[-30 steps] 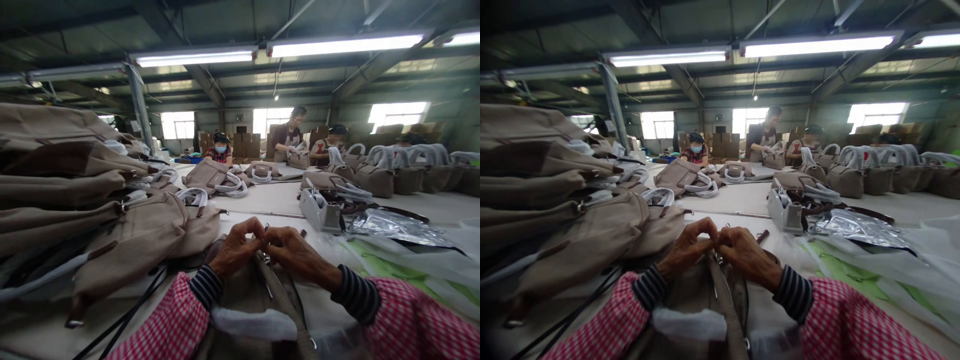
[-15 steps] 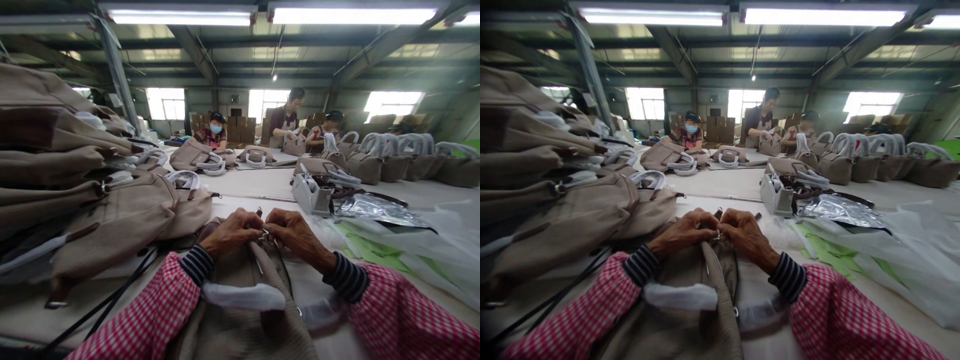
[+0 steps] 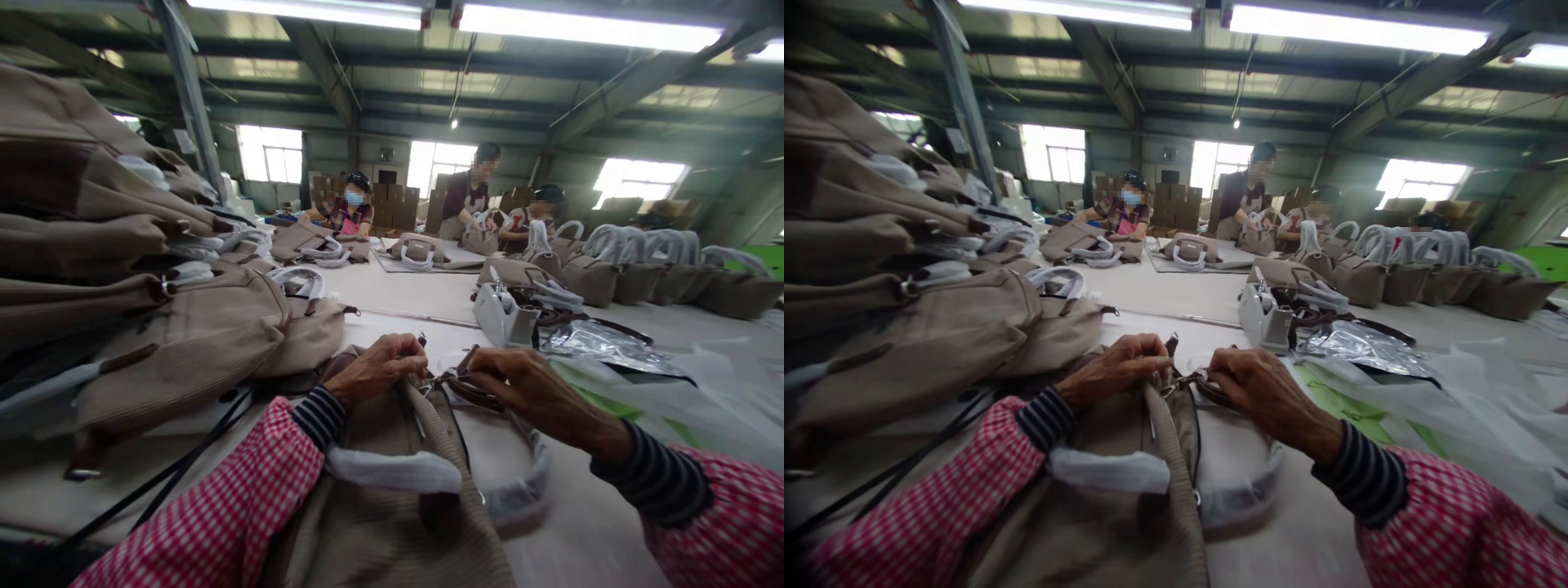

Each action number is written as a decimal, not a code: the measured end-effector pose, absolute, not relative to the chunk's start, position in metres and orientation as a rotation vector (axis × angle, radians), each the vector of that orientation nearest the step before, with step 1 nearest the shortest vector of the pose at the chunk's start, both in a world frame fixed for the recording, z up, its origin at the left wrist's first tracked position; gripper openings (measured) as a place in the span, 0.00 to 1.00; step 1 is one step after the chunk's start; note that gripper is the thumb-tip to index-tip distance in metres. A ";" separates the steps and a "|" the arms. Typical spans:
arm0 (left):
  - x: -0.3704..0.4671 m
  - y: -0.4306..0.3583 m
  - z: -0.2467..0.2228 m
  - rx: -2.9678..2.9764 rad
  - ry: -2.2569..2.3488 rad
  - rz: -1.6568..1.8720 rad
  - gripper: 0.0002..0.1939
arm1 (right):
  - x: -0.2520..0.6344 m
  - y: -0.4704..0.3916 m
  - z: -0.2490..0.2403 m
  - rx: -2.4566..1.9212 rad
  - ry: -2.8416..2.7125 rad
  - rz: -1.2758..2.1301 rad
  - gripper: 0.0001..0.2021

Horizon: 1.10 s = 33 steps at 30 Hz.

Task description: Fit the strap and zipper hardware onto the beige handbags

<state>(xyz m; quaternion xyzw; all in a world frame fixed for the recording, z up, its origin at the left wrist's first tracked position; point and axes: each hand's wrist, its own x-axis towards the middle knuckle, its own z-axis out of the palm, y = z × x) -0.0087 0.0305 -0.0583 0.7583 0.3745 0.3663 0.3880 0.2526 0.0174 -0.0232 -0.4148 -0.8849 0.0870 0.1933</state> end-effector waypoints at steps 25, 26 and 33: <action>-0.005 0.030 -0.063 1.659 0.979 1.102 0.13 | 0.188 0.033 -0.061 -0.898 -1.482 1.360 0.18; -0.005 0.030 -0.063 1.666 0.979 1.097 0.13 | 0.187 0.032 -0.061 -0.902 -1.482 1.349 0.17; -0.005 0.030 -0.062 1.669 0.999 1.087 0.11 | 0.187 0.032 -0.064 -0.893 -1.494 1.362 0.17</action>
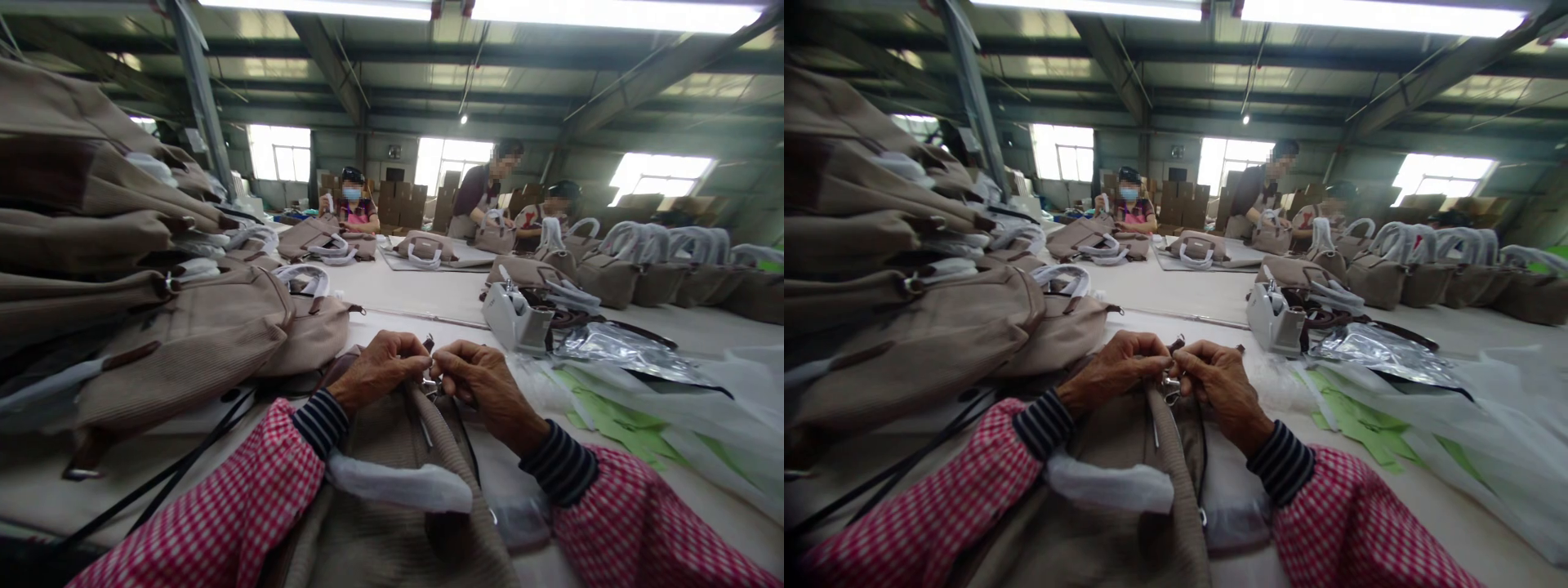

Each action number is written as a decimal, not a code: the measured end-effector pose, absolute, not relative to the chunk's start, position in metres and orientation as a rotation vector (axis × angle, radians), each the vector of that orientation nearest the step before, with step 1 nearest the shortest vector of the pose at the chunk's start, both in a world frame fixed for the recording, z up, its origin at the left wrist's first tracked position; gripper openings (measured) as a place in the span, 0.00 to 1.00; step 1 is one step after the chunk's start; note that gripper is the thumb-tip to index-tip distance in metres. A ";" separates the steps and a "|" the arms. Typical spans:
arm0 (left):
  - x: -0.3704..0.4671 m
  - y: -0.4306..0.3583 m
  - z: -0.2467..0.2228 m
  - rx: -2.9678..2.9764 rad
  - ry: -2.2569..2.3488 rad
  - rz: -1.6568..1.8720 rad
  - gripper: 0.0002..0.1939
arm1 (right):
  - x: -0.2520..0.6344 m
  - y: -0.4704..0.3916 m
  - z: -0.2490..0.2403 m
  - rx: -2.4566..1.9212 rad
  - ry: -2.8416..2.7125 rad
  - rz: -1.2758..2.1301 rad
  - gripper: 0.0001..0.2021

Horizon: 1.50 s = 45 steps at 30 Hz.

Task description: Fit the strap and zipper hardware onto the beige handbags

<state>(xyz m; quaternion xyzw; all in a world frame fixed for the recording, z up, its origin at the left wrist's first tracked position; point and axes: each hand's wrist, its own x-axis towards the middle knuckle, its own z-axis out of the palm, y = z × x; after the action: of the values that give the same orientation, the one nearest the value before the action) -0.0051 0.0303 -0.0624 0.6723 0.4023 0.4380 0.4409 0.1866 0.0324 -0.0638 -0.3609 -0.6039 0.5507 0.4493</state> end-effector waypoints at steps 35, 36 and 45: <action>-0.006 0.027 -0.060 2.150 1.109 1.192 0.07 | 0.201 0.040 -0.054 -0.913 -1.660 1.163 0.14; -0.006 0.024 -0.056 2.296 1.105 1.235 0.06 | 0.215 0.042 -0.048 -0.951 -1.721 1.018 0.12; -0.019 -0.004 -0.034 2.576 0.891 0.615 0.21 | 0.303 0.025 -0.040 -1.026 -2.518 0.667 0.13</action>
<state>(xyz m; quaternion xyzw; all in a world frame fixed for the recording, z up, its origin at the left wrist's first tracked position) -0.0194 -0.0044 -0.0345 0.9081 0.3140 0.2167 0.1729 0.3032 0.0249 -0.0399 -0.3612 -0.8863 0.2346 0.1700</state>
